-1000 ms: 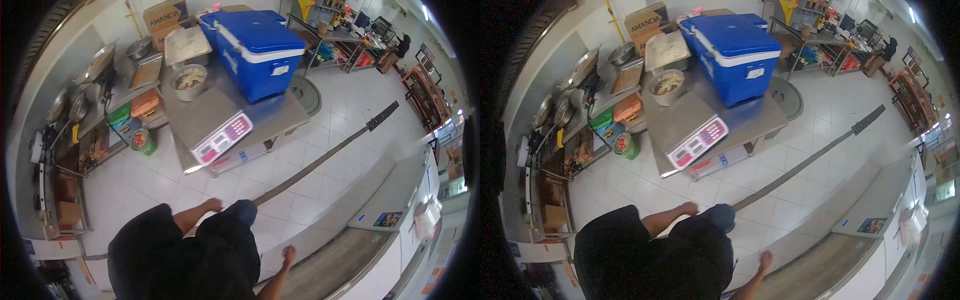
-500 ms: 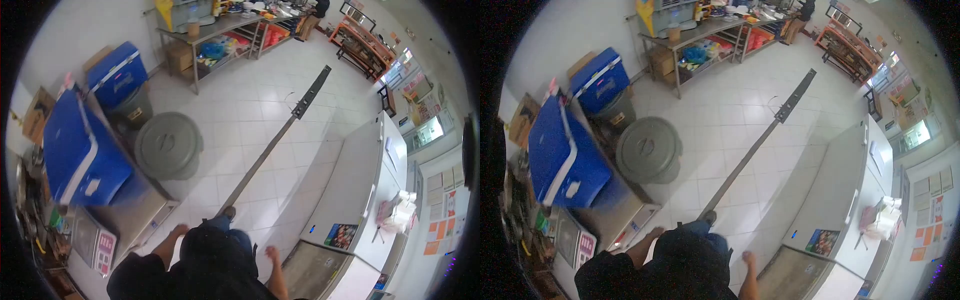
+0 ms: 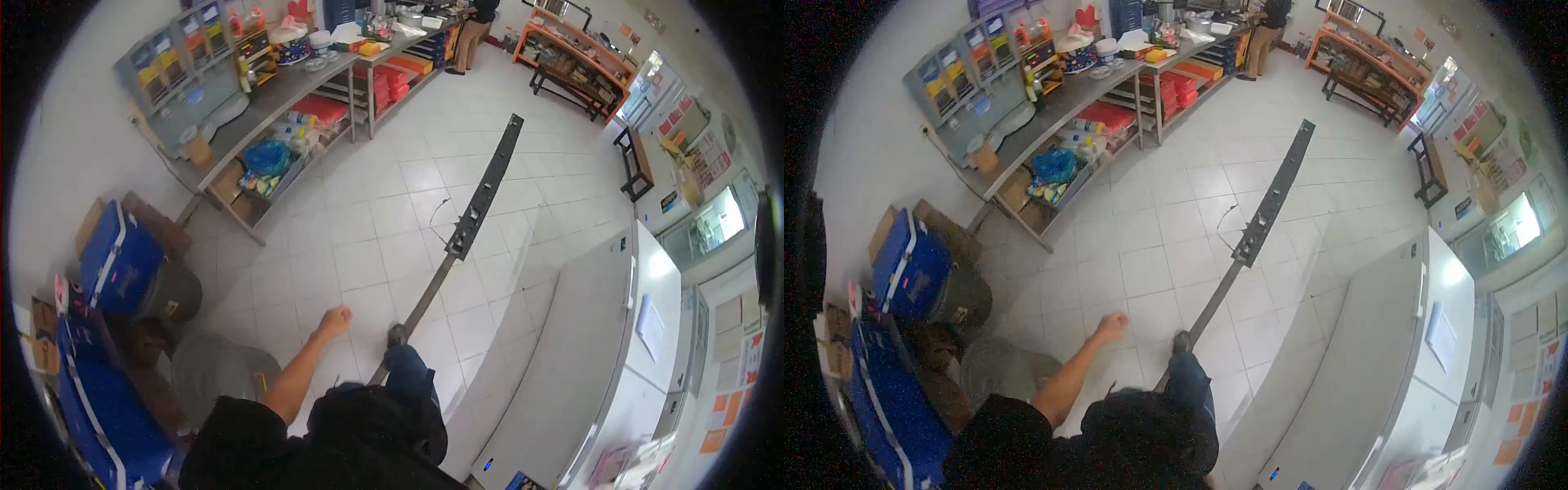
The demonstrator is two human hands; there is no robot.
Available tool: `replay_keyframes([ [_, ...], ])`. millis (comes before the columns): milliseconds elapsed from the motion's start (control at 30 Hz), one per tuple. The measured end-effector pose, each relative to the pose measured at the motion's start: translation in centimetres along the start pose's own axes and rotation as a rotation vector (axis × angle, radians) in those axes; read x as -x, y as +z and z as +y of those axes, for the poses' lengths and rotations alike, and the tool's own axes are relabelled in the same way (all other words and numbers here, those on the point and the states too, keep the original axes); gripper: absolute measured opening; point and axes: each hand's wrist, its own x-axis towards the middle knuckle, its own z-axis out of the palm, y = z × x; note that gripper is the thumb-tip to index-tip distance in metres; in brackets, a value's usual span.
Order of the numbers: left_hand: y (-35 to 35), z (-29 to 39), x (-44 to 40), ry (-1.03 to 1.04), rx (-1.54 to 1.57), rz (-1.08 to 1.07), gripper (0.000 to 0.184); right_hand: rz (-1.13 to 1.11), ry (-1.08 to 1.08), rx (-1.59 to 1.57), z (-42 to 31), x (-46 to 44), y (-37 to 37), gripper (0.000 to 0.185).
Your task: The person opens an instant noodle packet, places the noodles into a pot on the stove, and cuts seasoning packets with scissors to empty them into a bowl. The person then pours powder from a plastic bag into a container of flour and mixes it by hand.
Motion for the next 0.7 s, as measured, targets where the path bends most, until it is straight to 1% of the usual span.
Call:
replay_keyframes([
  [33,0.0,-0.1,-0.2,0.006,-0.094,-0.061,0.031,0.016,-0.071,0.109,-1.2,-4.8,-3.7,0.034],
  [67,0.3,-1.9,-0.2,0.042,-0.172,-0.132,0.035,0.054,-0.180,0.266,-3.2,-10.0,-9.1,0.034],
  [100,0.5,-3.8,-0.4,-0.036,-0.206,-0.256,0.038,0.137,-0.333,0.475,-6.0,-15.6,-13.8,0.034],
  [133,1.4,-6.7,-0.1,0.119,-0.450,-0.300,0.040,0.120,-0.285,0.401,-15.0,-17.1,-23.6,0.038],
  [167,1.7,-9.0,1.5,-0.194,-0.156,-0.192,0.043,0.250,-0.275,0.392,-22.7,-20.1,-30.8,0.041],
  [200,2.5,-13.0,2.1,-0.124,-0.092,-0.310,0.046,0.467,-0.358,0.226,-28.1,-25.6,-36.1,0.019],
  [233,1.1,-11.8,2.4,-0.491,-0.145,-0.557,0.053,0.549,-0.390,0.171,-35.2,-28.8,-42.3,0.018],
  [267,0.0,-11.1,2.4,-0.592,-0.215,-0.673,0.052,0.503,-0.563,-0.047,-40.2,-34.2,-47.9,0.019],
  [300,-0.8,-10.9,1.6,-0.622,-0.252,-0.719,0.052,0.521,-0.554,-0.221,-49.0,-33.5,-53.0,0.022],
  [333,-1.4,-10.5,0.6,-0.670,-0.274,-0.765,0.051,0.548,-0.675,-0.210,-57.6,-30.9,-57.8,0.024],
  [367,-1.7,-10.1,-1.7,-0.701,-0.292,-0.794,0.051,0.613,-0.684,-0.216,-63.3,-31.7,-60.8,0.024],
  [400,-1.7,-9.6,-5.3,-0.724,-0.309,-0.801,0.051,0.629,-0.664,-0.313,-67.7,-33.4,-62.9,0.024],
  [433,-1.7,-8.7,-9.8,-0.738,-0.319,-0.784,0.051,0.655,-0.697,-0.249,-71.4,-34.1,-64.5,0.023],
  [467,-1.7,-7.7,-15.6,-0.721,-0.338,-0.742,0.050,0.683,-0.726,-0.188,-74.1,-35.2,-65.5,0.023],
  [500,-1.9,-6.4,-22.9,-0.657,-0.354,-0.657,0.050,0.507,-0.709,-0.386,-73.1,-40.5,-65.3,0.023],
  [533,-2.4,-4.6,-29.6,-0.536,-0.348,-0.542,0.045,0.346,-0.663,-0.584,-71.8,-46.3,-65.1,0.024],
  [567,-2.4,-3.4,-36.3,-0.406,-0.354,-0.427,0.042,0.268,-0.422,-0.405,-73.1,-45.8,-64.5,0.026],
  [600,-2.9,-1.6,-43.1,-0.279,-0.372,-0.317,0.042,0.149,-0.659,-0.516,-71.2,-47.5,-62.5,0.025],
  [633,-5.4,2.7,-51.0,-0.078,-0.444,-0.243,0.035,0.037,-0.525,-0.243,-69.9,-49.2,-61.3,0.026],
  [667,-7.5,6.7,-59.2,-0.045,-0.532,-0.258,0.032,0.040,-0.431,0.168,-68.4,-51.1,-58.7,0.031],
  [700,-11.4,12.8,-66.3,0.088,-0.495,-0.241,0.029,0.269,-0.614,0.466,-57.7,-59.9,-50.7,0.036],
])
